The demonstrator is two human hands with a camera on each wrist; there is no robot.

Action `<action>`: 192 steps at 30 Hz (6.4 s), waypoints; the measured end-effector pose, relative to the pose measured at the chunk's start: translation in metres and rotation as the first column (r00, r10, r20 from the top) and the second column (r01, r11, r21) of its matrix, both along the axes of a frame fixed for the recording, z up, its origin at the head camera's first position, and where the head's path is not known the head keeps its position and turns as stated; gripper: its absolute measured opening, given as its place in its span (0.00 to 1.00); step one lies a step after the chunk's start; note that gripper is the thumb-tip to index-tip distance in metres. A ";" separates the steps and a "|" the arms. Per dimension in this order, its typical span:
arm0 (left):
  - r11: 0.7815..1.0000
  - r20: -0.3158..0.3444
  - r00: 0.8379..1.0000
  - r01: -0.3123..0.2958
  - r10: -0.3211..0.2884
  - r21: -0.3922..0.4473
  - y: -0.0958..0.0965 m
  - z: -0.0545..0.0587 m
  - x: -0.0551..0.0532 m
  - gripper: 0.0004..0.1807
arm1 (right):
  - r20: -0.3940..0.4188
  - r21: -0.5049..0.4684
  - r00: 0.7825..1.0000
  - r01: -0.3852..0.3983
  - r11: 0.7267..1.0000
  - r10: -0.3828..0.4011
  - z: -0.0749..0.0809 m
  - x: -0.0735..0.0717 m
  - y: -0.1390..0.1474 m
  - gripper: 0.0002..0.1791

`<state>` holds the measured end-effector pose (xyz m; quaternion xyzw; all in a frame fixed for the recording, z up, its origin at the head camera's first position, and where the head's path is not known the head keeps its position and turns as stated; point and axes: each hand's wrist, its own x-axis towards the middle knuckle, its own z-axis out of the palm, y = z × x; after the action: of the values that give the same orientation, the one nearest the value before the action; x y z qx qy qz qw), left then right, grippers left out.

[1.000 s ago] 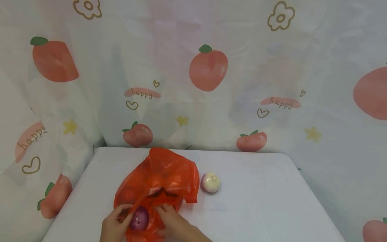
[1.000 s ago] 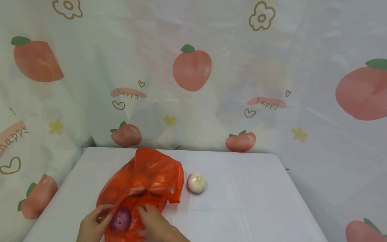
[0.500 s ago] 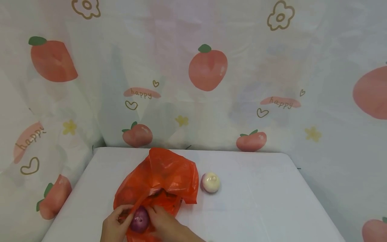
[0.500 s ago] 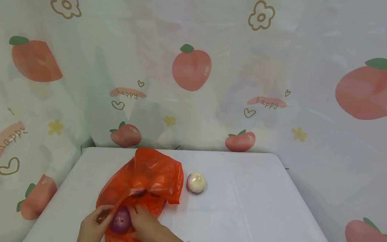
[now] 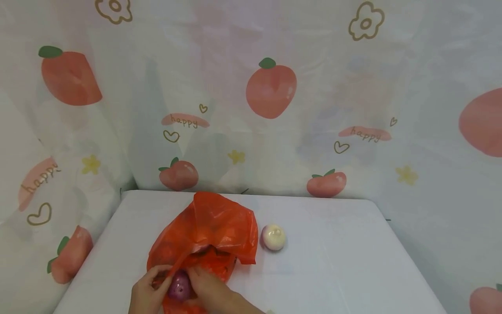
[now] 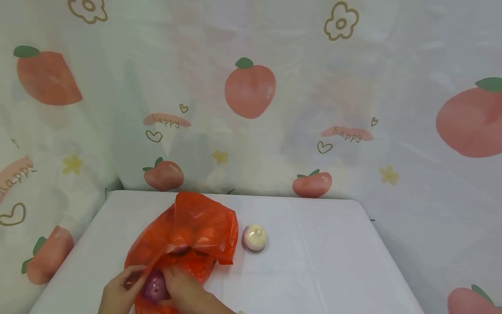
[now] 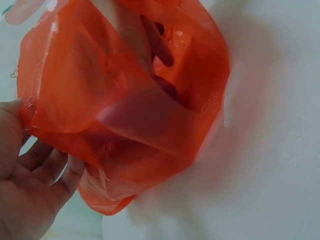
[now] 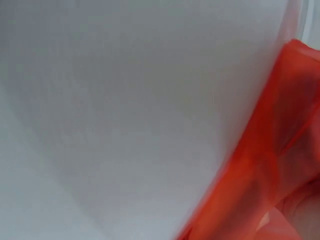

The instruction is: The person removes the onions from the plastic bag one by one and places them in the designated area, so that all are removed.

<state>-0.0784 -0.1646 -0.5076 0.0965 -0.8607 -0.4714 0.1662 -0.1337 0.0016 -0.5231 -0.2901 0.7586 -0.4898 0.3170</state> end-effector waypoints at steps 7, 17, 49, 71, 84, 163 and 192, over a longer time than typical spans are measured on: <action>0.999 0.043 0.999 0.016 -0.017 0.028 0.000 0.000 0.000 0.09 | -0.690 0.216 0.706 -0.007 0.976 0.157 -0.006 0.002 -0.003 0.44; 1.000 0.036 0.999 0.012 -0.012 0.021 0.001 -0.002 -0.001 0.09 | -0.255 0.226 0.966 0.091 0.970 -0.031 0.001 0.000 0.000 0.42; 0.999 0.148 0.989 0.020 -0.027 0.046 0.002 -0.001 -0.002 0.09 | -0.382 0.266 0.912 0.262 0.928 -0.148 0.017 -0.013 0.038 0.45; 0.998 0.176 0.984 0.019 -0.029 0.059 0.002 -0.006 -0.003 0.09 | -0.258 0.166 0.932 0.302 0.939 -0.254 0.021 -0.013 0.051 0.46; 0.999 0.174 0.984 0.018 -0.026 0.051 0.003 -0.005 -0.004 0.09 | -0.343 0.127 0.894 0.348 0.929 -0.288 0.020 -0.013 0.052 0.33; 0.995 0.168 0.985 0.007 -0.024 0.104 0.005 -0.008 -0.003 0.10 | -0.324 0.027 0.892 0.344 0.939 -0.317 0.018 -0.012 0.049 0.38; 0.997 0.195 0.980 0.009 -0.023 0.072 -0.005 -0.007 -0.005 0.10 | -0.550 -0.088 0.786 0.282 0.955 -0.283 0.020 0.003 0.109 0.39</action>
<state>-0.0830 -0.1699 -0.5148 0.1414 -0.8565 -0.4910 0.0734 -0.1312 0.1107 -0.5031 -0.3035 0.8522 -0.4262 0.0053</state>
